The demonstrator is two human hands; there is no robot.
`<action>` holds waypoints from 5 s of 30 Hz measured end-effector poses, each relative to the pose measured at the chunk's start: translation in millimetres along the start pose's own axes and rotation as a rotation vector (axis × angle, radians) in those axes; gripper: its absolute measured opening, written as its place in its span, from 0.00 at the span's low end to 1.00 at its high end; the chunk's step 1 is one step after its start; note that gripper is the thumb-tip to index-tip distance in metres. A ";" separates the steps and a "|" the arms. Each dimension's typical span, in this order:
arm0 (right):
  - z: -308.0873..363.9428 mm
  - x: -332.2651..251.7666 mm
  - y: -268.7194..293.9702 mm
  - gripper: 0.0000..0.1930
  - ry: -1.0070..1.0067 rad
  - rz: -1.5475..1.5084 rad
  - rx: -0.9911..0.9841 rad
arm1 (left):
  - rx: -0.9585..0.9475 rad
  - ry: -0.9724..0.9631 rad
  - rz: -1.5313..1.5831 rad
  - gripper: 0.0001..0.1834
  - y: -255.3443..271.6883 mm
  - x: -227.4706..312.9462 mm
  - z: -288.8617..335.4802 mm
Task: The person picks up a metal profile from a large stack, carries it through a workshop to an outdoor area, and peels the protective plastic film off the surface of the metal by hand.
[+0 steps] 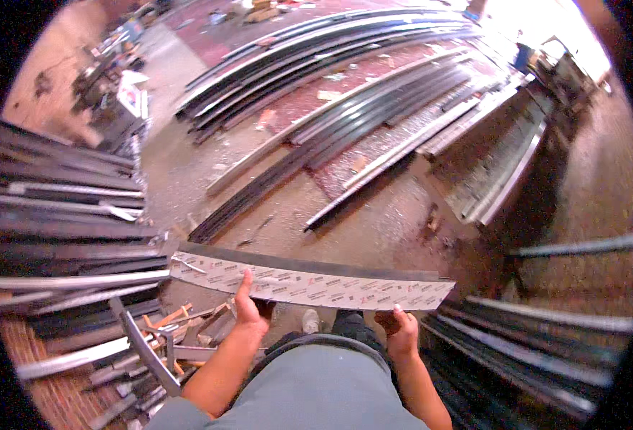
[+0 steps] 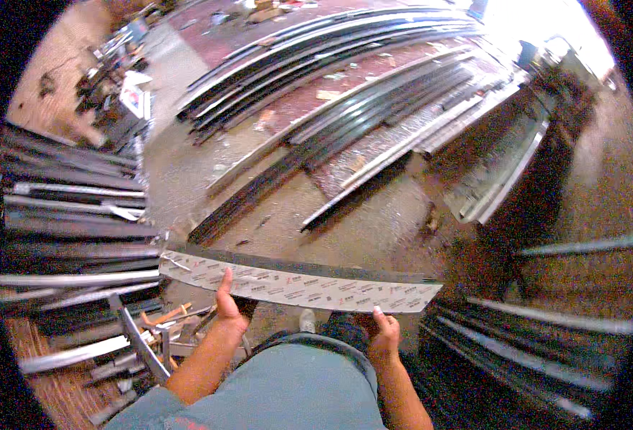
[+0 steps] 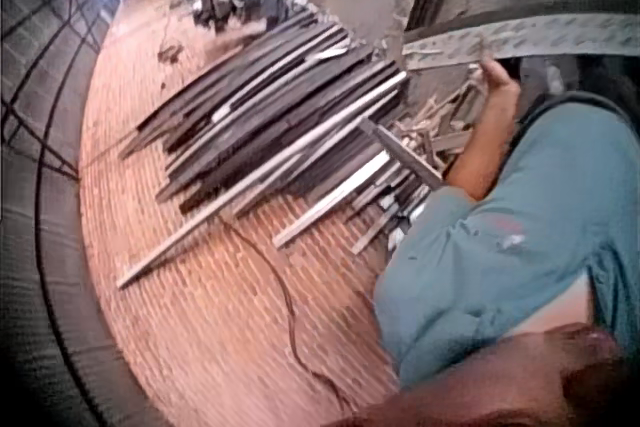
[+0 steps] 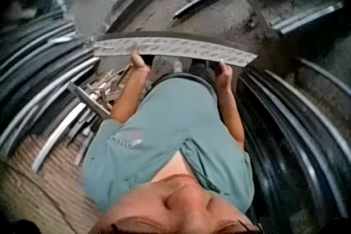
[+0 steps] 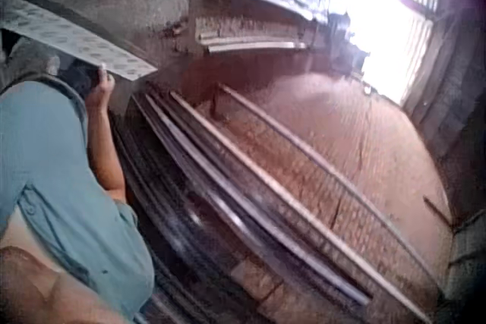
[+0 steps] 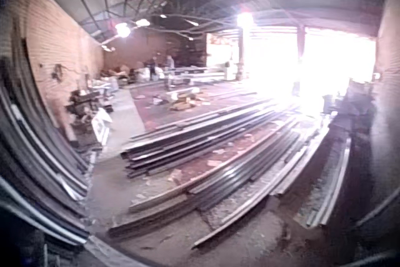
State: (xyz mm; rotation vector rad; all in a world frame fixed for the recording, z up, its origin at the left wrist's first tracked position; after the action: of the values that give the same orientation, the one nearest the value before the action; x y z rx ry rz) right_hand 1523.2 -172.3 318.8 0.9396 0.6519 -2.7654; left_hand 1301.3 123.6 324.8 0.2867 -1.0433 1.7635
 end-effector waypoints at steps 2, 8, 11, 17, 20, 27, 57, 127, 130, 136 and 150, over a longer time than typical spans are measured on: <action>-37.3 -24.2 -25.3 0.18 -0.044 -0.055 -0.081 | 0.086 -0.079 0.001 0.28 -6.7 6.4 -16.8; -152.8 -43.7 -60.4 0.21 -0.131 0.268 -0.290 | 0.218 -0.380 0.055 0.26 -38.6 50.6 -43.8; -187.0 -79.3 -84.8 0.21 -0.096 0.472 -0.308 | 0.229 -0.564 0.129 0.26 -51.0 92.9 -60.4; -276.8 -110.7 -95.7 0.17 0.035 0.736 -0.231 | 0.363 -0.947 -0.003 0.31 -67.8 203.7 -71.9; -324.9 -100.4 -96.0 0.16 0.056 0.844 -0.202 | 0.424 -1.020 -0.122 0.33 -33.5 233.2 -105.8; -367.8 -80.7 -157.3 0.19 0.232 1.471 -0.059 | 0.481 -1.095 -0.149 0.33 23.3 321.3 -198.1; -789.2 -120.5 -383.5 0.28 0.060 1.347 -0.105 | -0.059 -0.794 -0.467 0.49 -157.7 547.9 -579.4; -1741.7 -1547.8 -791.8 0.22 0.087 -0.700 0.090 | -1.701 0.804 -1.482 0.56 -2016.6 -135.5 -1592.0; -1780.2 -1634.0 -755.7 0.22 0.117 -0.682 0.105 | -1.764 0.580 -1.470 0.50 -2126.6 -167.0 -1604.8; -1875.9 -1805.6 -663.7 0.23 0.191 -0.667 0.053 | -1.761 1.158 -1.434 0.53 -2274.2 -244.7 -1633.5; -2154.7 -2177.5 -453.3 0.39 0.260 -0.127 -0.210 | -1.456 0.792 -1.519 0.44 -2645.5 -460.0 -1700.8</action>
State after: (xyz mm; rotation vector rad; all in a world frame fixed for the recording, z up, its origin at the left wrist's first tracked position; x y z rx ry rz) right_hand 4299.4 1199.0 277.3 1.2586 1.0527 -2.6327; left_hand 4218.6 1384.1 385.8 -0.4507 -0.7940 -0.4391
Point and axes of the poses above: each hand's wrist, its own z-axis away from the middle knuckle, its own y-axis out of the back of the hand, x = y × z, the point moved 10 cm from there along -z, towards the middle knuckle, and after that the axes turned 9 degrees about -y, right-handed, at the moved point
